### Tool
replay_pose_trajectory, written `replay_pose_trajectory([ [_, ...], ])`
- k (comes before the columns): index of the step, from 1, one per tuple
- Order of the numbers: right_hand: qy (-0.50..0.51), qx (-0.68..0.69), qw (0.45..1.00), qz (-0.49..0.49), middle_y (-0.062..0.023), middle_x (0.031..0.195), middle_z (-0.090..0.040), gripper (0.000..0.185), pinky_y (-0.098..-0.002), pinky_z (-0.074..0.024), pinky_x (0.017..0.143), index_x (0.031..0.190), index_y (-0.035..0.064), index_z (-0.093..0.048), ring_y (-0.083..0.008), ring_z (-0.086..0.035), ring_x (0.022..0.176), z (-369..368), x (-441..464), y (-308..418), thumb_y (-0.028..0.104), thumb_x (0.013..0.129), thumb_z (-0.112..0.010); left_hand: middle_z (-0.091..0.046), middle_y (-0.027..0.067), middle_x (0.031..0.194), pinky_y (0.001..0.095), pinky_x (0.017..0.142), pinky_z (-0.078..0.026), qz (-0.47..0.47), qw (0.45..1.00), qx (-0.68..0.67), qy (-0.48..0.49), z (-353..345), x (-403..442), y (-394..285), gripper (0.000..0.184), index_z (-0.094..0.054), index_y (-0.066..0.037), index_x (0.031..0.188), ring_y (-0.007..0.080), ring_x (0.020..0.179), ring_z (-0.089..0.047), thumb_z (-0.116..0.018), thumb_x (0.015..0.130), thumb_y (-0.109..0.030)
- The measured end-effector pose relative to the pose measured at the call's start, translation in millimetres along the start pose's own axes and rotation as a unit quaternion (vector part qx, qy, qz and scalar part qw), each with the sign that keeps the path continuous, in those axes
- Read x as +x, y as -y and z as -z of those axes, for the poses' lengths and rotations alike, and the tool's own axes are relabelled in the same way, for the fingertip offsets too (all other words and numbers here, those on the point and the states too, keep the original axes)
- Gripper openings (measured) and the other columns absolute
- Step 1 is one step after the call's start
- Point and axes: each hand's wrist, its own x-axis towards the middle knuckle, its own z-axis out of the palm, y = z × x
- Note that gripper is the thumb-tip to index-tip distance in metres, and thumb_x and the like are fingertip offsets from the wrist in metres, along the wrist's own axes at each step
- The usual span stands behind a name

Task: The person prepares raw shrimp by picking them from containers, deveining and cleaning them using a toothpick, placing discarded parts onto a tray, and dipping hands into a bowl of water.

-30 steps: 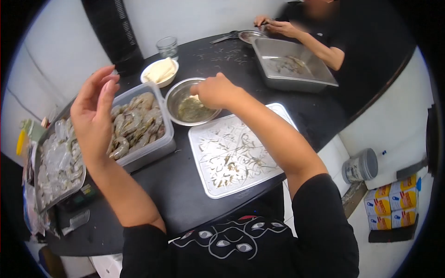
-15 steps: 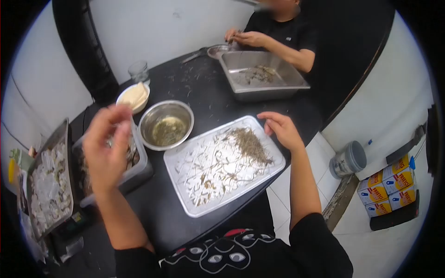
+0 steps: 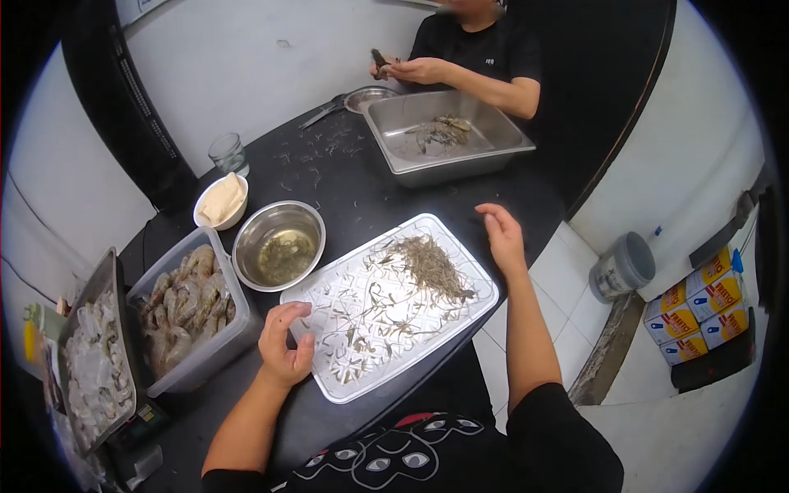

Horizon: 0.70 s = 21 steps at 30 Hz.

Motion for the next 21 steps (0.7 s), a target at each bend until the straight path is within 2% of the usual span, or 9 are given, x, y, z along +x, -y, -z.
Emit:
replay_pose_trajectory([
  [3,0.116,-0.215,0.968,-0.063,-0.0104,0.085,-0.068,0.021,-0.0317,-0.049,0.073,0.1,0.0042,-0.066,-0.0211,-0.063,0.076,1.2,40.7,15.9,0.013,0.081,-0.064,-0.063,0.0176,0.098,0.0355,0.079,-0.048,0.001,1.0,-0.002,-0.001,-1.1,-2.0,0.9,0.032,-0.056,0.002,0.109,0.0296,0.087,-0.061,-0.063,0.081,-0.012],
  [4,0.115,-0.205,0.97,-0.056,-0.0154,0.088,-0.068,0.028,-0.0339,-0.0495,0.072,0.101,0.0058,-0.066,-0.0258,-0.065,0.078,-3.6,57.2,-0.2,0.017,0.075,-0.071,-0.063,0.0175,0.098,0.0353,0.079,-0.048,0.0,1.0,-0.001,0.003,-0.6,-1.4,-0.2,0.032,-0.056,0.002,0.109,0.0294,0.086,-0.061,-0.063,0.08,-0.011],
  [5,0.116,-0.25,0.96,-0.053,-0.0142,0.092,-0.069,0.026,-0.0371,-0.05,0.075,0.097,0.0076,-0.068,-0.0288,-0.066,0.084,-9.4,72.6,-10.0,0.02,0.075,-0.072,-0.063,0.0173,0.098,0.0351,0.079,-0.048,-0.001,1.0,-0.001,0.007,-0.3,-1.1,-0.7,0.032,-0.056,0.002,0.109,0.0292,0.086,-0.06,-0.063,0.08,-0.01],
  [8,0.11,-0.353,0.922,-0.119,-0.0132,0.092,-0.069,0.022,-0.0398,-0.0503,0.077,0.092,0.01,-0.069,-0.0301,-0.066,0.088,-27.4,95.6,-11.5,0.021,0.073,-0.073,-0.063,0.0167,0.097,0.0354,0.078,-0.048,-0.014,1.0,0.008,0.011,-0.7,-0.4,-0.4,0.031,-0.056,0.002,0.108,0.0288,0.084,-0.06,-0.063,0.079,-0.006],
  [11,0.12,-0.389,0.899,-0.16,-0.0126,0.092,-0.069,0.02,-0.041,-0.0504,0.078,0.09,0.0123,-0.069,-0.0304,-0.066,0.09,-36.8,98.9,-5.7,0.022,0.073,-0.073,-0.063,0.0162,0.096,0.0356,0.075,-0.047,-0.026,1.0,0.009,0.005,-1.1,-2.2,0.0,0.031,-0.057,0.002,0.107,0.0281,0.081,-0.06,-0.063,0.077,-0.005],
  [14,0.143,-0.363,0.904,-0.177,-0.0118,0.095,-0.07,0.017,-0.0411,-0.0509,0.079,0.093,0.0149,-0.07,-0.0305,-0.067,0.09,-37.1,104.5,-24.5,0.021,0.076,-0.07,-0.063,0.0158,0.095,0.0356,0.074,-0.047,-0.029,1.0,-0.002,0.0,-0.9,-2.1,-0.3,0.032,-0.057,0.001,0.106,0.0275,0.08,-0.06,-0.064,0.075,-0.003],
  [17,0.126,-0.413,0.891,-0.139,-0.0117,0.094,-0.07,0.013,-0.0426,-0.0512,0.079,0.09,0.0145,-0.071,-0.0307,-0.067,0.089,-45.8,99.6,-14.4,0.02,0.079,-0.066,-0.063,0.0159,0.095,0.0355,0.074,-0.046,-0.029,0.999,-0.021,0.002,-1.7,0.1,1.4,0.034,-0.057,0.001,0.106,0.0276,0.08,-0.06,-0.065,0.073,-0.001],
  [21,0.149,-0.507,0.845,-0.079,-0.0197,0.09,-0.067,0.02,-0.0428,-0.0498,0.077,0.091,0.0044,-0.069,-0.0339,-0.066,0.087,-54.5,98.0,-28.7,0.021,0.081,-0.063,-0.063,0.0163,0.096,0.0358,0.074,-0.046,-0.035,0.999,-0.014,0.011,-3.2,1.2,0.2,0.037,-0.057,0.001,0.108,0.0283,0.08,-0.06,-0.065,0.071,0.002],
])
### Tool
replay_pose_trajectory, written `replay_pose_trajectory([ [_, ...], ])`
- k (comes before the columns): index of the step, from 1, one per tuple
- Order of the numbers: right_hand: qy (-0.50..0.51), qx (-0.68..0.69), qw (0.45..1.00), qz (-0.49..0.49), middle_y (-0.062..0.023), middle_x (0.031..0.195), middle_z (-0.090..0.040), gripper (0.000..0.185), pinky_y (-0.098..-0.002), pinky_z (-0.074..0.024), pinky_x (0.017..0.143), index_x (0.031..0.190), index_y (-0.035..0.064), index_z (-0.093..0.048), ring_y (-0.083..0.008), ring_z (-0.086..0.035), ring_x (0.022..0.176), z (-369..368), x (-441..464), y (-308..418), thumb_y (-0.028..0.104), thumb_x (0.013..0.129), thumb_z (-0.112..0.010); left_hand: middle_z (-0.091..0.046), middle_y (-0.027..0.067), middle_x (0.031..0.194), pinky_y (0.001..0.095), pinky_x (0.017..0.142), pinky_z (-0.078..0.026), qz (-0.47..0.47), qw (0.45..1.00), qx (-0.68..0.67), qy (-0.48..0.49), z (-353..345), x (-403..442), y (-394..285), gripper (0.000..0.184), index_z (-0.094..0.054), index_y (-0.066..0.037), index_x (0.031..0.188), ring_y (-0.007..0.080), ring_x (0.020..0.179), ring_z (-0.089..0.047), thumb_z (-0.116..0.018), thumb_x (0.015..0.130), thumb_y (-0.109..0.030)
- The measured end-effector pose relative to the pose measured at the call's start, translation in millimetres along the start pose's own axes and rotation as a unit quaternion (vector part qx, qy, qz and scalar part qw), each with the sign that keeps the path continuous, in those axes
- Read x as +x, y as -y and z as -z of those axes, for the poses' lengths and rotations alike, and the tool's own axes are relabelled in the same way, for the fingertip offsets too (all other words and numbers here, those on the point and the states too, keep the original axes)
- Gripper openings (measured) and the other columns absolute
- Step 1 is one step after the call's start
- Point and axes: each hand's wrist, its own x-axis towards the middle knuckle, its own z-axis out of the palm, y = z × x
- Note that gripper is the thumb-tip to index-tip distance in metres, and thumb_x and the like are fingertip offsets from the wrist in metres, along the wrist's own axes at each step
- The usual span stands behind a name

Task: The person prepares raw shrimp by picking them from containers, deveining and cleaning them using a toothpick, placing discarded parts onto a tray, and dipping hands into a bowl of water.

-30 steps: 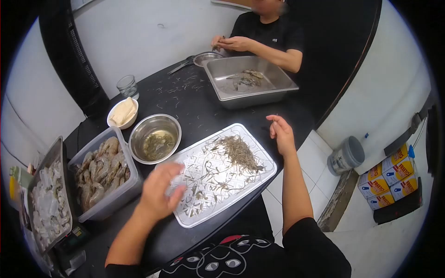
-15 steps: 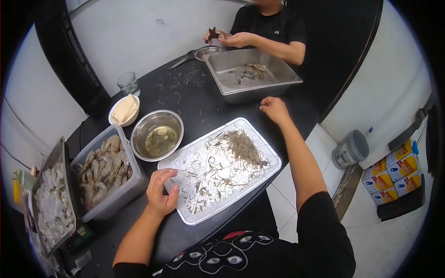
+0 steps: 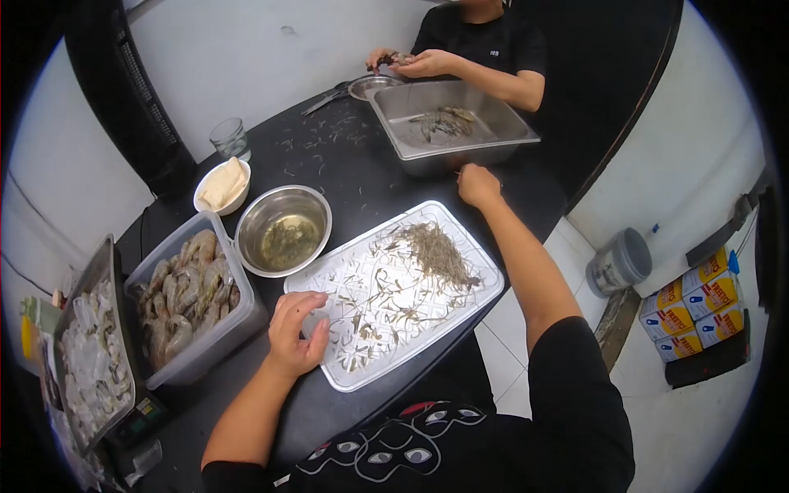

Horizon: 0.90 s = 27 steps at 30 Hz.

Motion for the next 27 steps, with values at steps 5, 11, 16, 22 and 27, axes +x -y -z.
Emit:
replay_pose_trajectory([
  [5,0.011,0.38,0.917,0.122,-0.0027,0.074,-0.064,0.015,-0.0309,-0.0474,0.064,0.083,0.0016,-0.065,-0.0156,-0.058,0.067,46.5,-21.7,-12.8,0.016,0.083,-0.063,-0.063,0.0169,0.096,0.0362,0.073,-0.046,-0.008,1.0,0.011,-0.006,3.0,-2.6,-2.8,0.036,-0.059,0.001,0.106,0.0293,0.081,-0.061,-0.065,0.07,0.003],
  [11,0.122,0.34,0.876,0.319,0.0,0.066,-0.059,0.009,-0.0255,-0.0433,0.058,0.083,0.0007,-0.065,-0.0108,-0.052,0.06,84.1,-105.5,30.7,0.01,0.081,-0.064,-0.064,0.0134,0.096,0.0364,0.075,-0.045,0.009,0.999,0.025,0.029,0.3,4.6,-2.6,0.029,-0.061,-0.001,0.099,0.0288,0.085,-0.061,-0.065,0.071,0.002],
  [16,0.111,0.294,0.937,0.153,-0.0065,0.065,-0.059,0.015,-0.0293,-0.0444,0.06,0.089,0.0022,-0.068,-0.0137,-0.053,0.061,108.9,-118.9,41.2,0.005,0.075,-0.064,-0.064,0.0107,0.096,0.0361,0.077,-0.044,0.016,0.997,0.047,0.053,-1.7,3.9,-1.8,0.027,-0.062,-0.004,0.097,0.0274,0.085,-0.061,-0.065,0.07,0.001],
  [22,0.115,0.218,0.938,0.243,-0.0154,0.071,-0.064,0.027,-0.0337,-0.0474,0.065,0.1,0.0066,-0.07,-0.0242,-0.06,0.065,90.6,-126.9,50.7,0.006,0.075,-0.06,-0.063,0.0094,0.096,0.0364,0.08,-0.043,0.032,0.996,0.056,0.059,-1.6,1.7,1.6,0.025,-0.064,-0.005,0.096,0.0264,0.088,-0.06,-0.066,0.071,-0.001],
  [27,0.007,0.15,0.964,0.221,-0.0172,0.089,-0.068,0.024,-0.0424,-0.0504,0.078,0.1,0.0091,-0.07,-0.0349,-0.065,0.085,74.4,-100.9,71.1,0.016,0.081,-0.057,-0.063,0.0102,0.098,0.0367,0.082,-0.042,0.047,0.994,0.063,0.076,-2.6,2.0,0.5,0.027,-0.063,-0.005,0.097,0.0273,0.091,-0.059,-0.066,0.071,-0.001],
])
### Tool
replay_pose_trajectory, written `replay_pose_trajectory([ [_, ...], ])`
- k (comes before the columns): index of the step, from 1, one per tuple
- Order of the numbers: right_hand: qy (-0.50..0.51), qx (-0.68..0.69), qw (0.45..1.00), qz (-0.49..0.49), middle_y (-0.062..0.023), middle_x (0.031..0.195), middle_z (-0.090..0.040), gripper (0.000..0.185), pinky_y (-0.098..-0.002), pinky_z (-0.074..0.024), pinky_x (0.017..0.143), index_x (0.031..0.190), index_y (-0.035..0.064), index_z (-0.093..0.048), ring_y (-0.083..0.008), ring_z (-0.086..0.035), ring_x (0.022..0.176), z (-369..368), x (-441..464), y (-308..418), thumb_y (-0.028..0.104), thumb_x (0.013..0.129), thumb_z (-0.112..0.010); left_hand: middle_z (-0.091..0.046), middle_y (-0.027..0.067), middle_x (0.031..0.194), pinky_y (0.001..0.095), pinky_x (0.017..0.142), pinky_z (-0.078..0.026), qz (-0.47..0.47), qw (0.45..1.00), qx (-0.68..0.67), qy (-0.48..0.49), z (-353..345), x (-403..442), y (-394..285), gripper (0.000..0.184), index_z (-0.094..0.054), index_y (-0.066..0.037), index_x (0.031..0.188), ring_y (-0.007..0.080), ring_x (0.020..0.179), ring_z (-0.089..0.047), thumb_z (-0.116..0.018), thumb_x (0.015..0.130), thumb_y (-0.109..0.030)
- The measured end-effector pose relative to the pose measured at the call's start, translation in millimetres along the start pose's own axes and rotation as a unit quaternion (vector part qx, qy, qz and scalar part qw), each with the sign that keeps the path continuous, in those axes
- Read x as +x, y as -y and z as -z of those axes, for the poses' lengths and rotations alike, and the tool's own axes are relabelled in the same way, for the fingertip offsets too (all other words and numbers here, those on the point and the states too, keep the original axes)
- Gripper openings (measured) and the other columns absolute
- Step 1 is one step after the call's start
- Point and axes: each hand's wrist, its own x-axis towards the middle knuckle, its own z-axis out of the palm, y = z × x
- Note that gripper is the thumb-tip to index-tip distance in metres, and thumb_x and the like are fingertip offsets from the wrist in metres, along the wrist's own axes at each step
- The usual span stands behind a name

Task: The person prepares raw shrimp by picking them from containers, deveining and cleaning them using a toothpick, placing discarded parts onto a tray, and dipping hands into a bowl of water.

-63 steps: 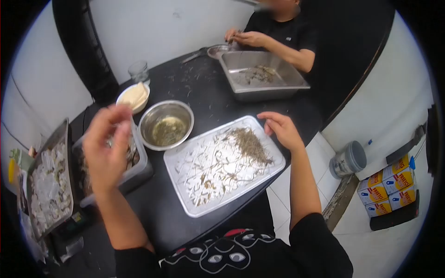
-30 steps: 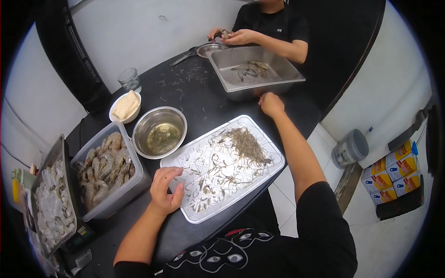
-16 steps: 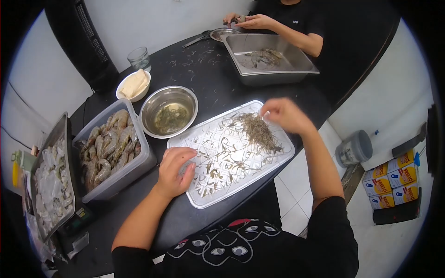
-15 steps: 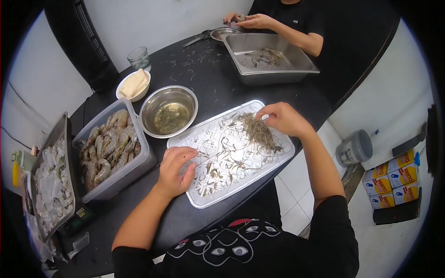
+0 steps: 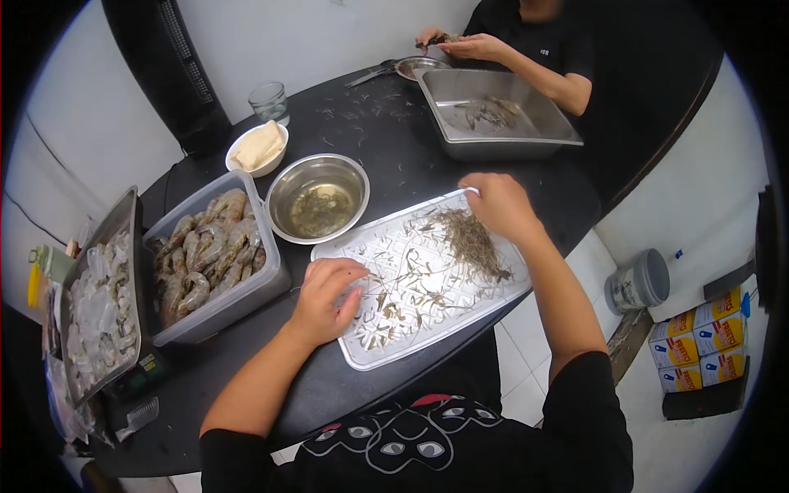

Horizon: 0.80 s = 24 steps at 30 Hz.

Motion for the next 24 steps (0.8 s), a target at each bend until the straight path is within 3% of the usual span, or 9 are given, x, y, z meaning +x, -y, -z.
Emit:
replay_pose_trajectory([
  [7,0.063,-0.16,0.984,-0.041,-0.0135,0.093,-0.069,0.021,-0.0418,-0.0526,0.078,0.098,0.0108,-0.069,-0.0307,-0.067,0.091,-59.9,74.3,9.7,0.011,0.085,-0.052,-0.062,0.0097,0.099,0.0368,0.083,-0.042,0.0,1.0,0.005,0.006,1.9,-2.7,1.3,0.028,-0.063,-0.006,0.099,0.0275,0.092,-0.058,-0.066,0.071,-0.002],
  [13,0.048,-0.115,0.984,-0.126,-0.0144,0.094,-0.068,0.016,-0.0431,-0.0511,0.078,0.096,0.0115,-0.065,-0.0324,-0.065,0.092,-86.9,97.5,-9.2,0.014,0.083,-0.056,-0.062,0.0079,0.099,0.0363,0.084,-0.04,0.004,1.0,-0.009,0.006,4.6,-2.7,3.3,0.029,-0.064,-0.007,0.099,0.0266,0.091,-0.057,-0.067,0.071,-0.003],
  [24,0.069,-0.119,0.983,-0.125,-0.0179,0.095,-0.067,0.017,-0.0418,-0.051,0.079,0.093,0.0064,-0.066,-0.0328,-0.065,0.093,-78.4,99.3,-0.9,0.016,0.082,-0.058,-0.062,0.0081,0.1,0.0367,0.084,-0.041,0.002,1.0,-0.017,0.008,5.0,-2.1,5.0,0.031,-0.064,-0.007,0.101,0.0269,0.091,-0.057,-0.067,0.071,-0.002],
])
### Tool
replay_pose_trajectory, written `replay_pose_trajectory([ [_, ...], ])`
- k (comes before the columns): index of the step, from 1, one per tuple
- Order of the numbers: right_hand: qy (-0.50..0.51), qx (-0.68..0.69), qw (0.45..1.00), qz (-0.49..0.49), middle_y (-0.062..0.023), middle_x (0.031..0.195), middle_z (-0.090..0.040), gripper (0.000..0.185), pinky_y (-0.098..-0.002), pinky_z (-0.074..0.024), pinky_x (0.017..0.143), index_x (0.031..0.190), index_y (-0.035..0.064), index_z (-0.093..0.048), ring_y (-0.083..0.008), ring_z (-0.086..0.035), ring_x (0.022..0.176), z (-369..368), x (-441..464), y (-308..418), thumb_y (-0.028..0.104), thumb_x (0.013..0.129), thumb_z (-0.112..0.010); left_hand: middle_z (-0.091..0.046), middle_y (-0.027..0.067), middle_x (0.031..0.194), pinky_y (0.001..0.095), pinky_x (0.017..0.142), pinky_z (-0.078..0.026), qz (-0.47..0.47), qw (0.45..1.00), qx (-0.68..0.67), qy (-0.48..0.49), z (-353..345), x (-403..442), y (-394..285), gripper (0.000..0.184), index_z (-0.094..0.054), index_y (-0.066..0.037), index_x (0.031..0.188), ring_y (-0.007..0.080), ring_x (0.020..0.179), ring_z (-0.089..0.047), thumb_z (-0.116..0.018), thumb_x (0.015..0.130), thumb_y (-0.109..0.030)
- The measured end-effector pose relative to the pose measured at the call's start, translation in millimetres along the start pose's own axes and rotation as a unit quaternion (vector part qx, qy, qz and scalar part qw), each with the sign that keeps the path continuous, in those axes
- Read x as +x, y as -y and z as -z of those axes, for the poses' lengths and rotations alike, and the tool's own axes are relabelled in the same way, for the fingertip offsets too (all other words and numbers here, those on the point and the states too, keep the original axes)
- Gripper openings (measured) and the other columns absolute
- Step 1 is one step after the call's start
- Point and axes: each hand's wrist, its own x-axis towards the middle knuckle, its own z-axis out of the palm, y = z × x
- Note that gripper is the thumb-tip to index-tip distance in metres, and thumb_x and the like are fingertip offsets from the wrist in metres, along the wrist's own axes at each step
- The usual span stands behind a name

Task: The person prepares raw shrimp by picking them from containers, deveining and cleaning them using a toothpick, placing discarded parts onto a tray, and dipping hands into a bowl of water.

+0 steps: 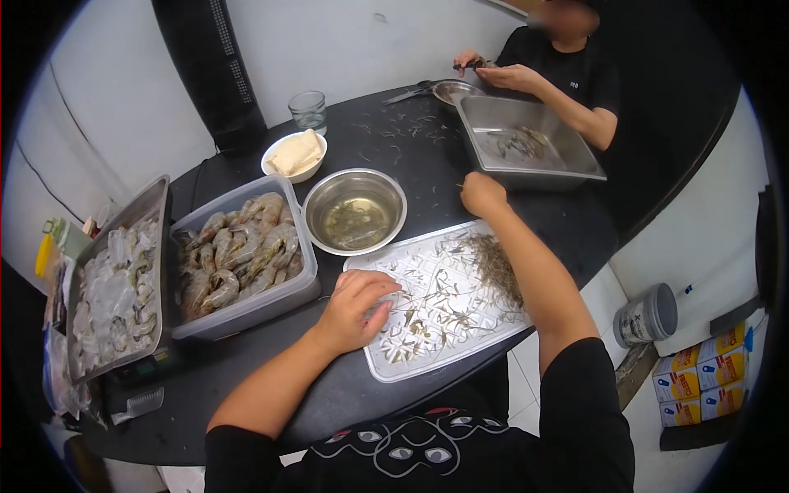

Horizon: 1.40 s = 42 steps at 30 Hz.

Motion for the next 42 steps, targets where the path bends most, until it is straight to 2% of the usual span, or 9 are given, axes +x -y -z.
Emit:
replay_pose_trajectory([
  [8,-0.038,0.283,0.951,0.121,-0.0119,0.065,-0.06,0.009,-0.0334,-0.0449,0.059,0.079,0.0036,-0.066,-0.0232,-0.057,0.059,84.3,-82.9,3.1,0.012,0.078,-0.062,-0.061,0.0082,0.101,0.0378,0.086,-0.041,-0.005,1.0,-0.007,-0.005,-3.0,-2.5,4.3,0.03,-0.064,-0.008,0.102,0.0261,0.094,-0.058,-0.066,0.073,-0.003],
  [10,0.077,0.178,0.966,0.172,-0.0136,0.066,-0.061,0.013,-0.0328,-0.0453,0.059,0.085,0.0027,-0.068,-0.0233,-0.058,0.06,88.4,-106.1,-2.6,0.011,0.076,-0.063,-0.061,0.008,0.101,0.038,0.087,-0.041,0.001,1.0,-0.009,-0.001,-3.4,-3.8,4.7,0.029,-0.064,-0.008,0.103,0.0257,0.095,-0.058,-0.066,0.074,-0.004],
  [15,0.045,0.192,0.968,0.152,-0.0174,0.072,-0.064,0.017,-0.0303,-0.0463,0.061,0.091,0.0013,-0.069,-0.0225,-0.061,0.062,84.2,-134.0,-27.0,0.008,0.076,-0.063,-0.061,0.0078,0.101,0.0387,0.087,-0.041,0.006,1.0,-0.018,-0.004,-5.3,-5.3,5.8,0.028,-0.064,-0.008,0.103,0.0266,0.096,-0.058,-0.065,0.076,-0.005],
  [18,0.051,0.264,0.939,0.214,-0.0128,0.073,-0.066,0.017,-0.0314,-0.0469,0.062,0.091,0.0012,-0.069,-0.0187,-0.061,0.063,69.3,-142.2,-37.3,0.009,0.077,-0.063,-0.061,0.0086,0.101,0.039,0.087,-0.041,0.006,1.0,-0.019,-0.017,-8.1,-8.2,9.4,0.027,-0.063,-0.008,0.103,0.0274,0.098,-0.058,-0.064,0.077,-0.006],
  [20,0.041,0.304,0.939,0.158,-0.0045,0.077,-0.065,0.017,-0.0282,-0.0458,0.062,0.096,-0.0007,-0.067,-0.0131,-0.058,0.067,71.1,-140.7,-52.8,0.008,0.084,-0.059,-0.061,0.0091,0.102,0.039,0.087,-0.041,0.0,0.999,-0.025,-0.032,-8.9,-9.0,10.9,0.027,-0.062,-0.007,0.104,0.0275,0.099,-0.058,-0.064,0.077,-0.006],
  [24,-0.058,0.523,0.841,0.125,0.0033,0.068,-0.043,0.025,-0.0189,-0.031,0.053,0.113,-0.0009,-0.059,-0.0037,-0.038,0.06,41.0,-120.4,-116.4,0.011,0.097,-0.044,-0.061,0.0103,0.104,0.0394,0.088,-0.043,0.023,0.998,-0.031,-0.042,-8.4,-10.1,8.8,0.029,-0.062,-0.008,0.105,0.0286,0.1,-0.058,-0.066,0.077,-0.006],
  [28,-0.122,0.712,0.682,0.116,0.0049,0.062,-0.031,0.031,-0.0196,-0.0274,0.049,0.123,-0.0014,-0.052,-0.0038,-0.029,0.053,-3.4,-106.7,-152.7,0.018,0.1,-0.043,-0.061,0.0115,0.102,0.0395,0.086,-0.044,0.035,0.994,-0.065,-0.077,-13.2,-10.8,14.6,0.027,-0.061,-0.007,0.105,0.0301,0.099,-0.058,-0.065,0.078,-0.006],
  [35,-0.107,0.702,0.699,0.08,0.0049,0.06,-0.029,0.034,-0.0185,-0.0254,0.047,0.124,-0.0038,-0.049,-0.0023,-0.026,0.05,-8.8,-117.2,-158.0,0.02,0.1,-0.044,-0.06,0.0117,0.099,0.0353,0.076,-0.049,0.043,0.983,-0.126,-0.127,-12.3,-10.6,17.0,0.024,-0.059,-0.003,0.104,0.0262,0.087,-0.061,-0.064,0.08,-0.005],
  [42,-0.19,0.572,0.798,0.018,0.008,0.061,-0.03,0.031,-0.0184,-0.0204,0.047,0.123,0.0016,-0.055,-0.0006,-0.024,0.053,-10.4,-116.2,-150.5,0.018,0.1,-0.043,-0.06,0.0093,0.1,0.0289,0.066,-0.049,0.106,0.972,-0.174,-0.119,-7.3,-10.4,10.5,0.025,-0.059,-0.003,0.105,0.0199,0.079,-0.06,-0.063,0.081,-0.005],
])
